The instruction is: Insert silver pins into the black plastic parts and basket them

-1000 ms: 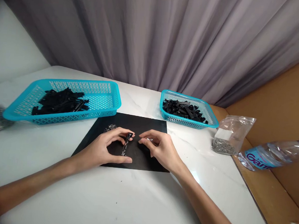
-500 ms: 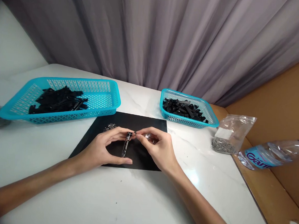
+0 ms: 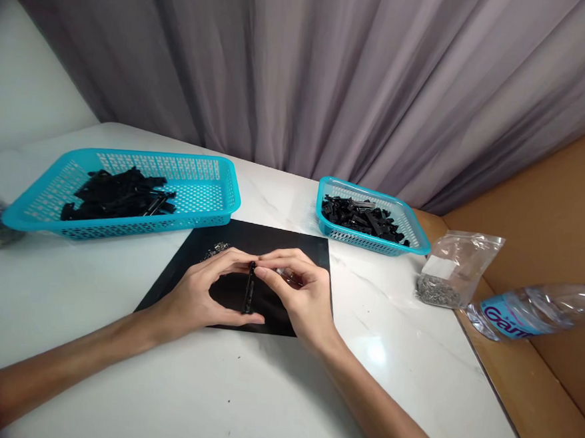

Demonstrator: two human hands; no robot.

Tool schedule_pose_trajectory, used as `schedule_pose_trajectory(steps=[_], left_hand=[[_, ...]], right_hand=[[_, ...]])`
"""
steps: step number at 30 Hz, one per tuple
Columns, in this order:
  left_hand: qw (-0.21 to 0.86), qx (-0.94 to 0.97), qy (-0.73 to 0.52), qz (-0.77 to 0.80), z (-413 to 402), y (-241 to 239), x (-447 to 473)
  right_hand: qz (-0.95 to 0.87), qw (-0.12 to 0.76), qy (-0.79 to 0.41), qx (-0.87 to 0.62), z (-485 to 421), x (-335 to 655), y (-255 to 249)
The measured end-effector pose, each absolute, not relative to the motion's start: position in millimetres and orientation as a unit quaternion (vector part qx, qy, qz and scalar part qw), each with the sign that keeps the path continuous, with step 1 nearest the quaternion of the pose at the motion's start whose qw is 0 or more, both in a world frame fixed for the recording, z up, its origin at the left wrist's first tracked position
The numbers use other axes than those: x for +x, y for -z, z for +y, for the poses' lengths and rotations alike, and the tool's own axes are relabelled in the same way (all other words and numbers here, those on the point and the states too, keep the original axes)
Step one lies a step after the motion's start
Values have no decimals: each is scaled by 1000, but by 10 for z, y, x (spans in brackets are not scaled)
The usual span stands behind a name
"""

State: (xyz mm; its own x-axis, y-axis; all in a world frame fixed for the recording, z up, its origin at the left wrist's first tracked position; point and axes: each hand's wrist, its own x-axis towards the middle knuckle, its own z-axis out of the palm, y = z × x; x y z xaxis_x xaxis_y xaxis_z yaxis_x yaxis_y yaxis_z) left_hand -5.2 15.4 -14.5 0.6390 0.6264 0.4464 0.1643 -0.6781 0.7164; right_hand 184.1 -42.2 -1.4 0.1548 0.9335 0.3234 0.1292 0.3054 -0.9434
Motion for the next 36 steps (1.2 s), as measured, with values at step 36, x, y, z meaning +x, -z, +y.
schedule_pose_trajectory(steps=[36], left_hand=[[290,856,-350,247,135,111,-62]], right_hand=[[-666,545,-125,-494,-540,1728,124]])
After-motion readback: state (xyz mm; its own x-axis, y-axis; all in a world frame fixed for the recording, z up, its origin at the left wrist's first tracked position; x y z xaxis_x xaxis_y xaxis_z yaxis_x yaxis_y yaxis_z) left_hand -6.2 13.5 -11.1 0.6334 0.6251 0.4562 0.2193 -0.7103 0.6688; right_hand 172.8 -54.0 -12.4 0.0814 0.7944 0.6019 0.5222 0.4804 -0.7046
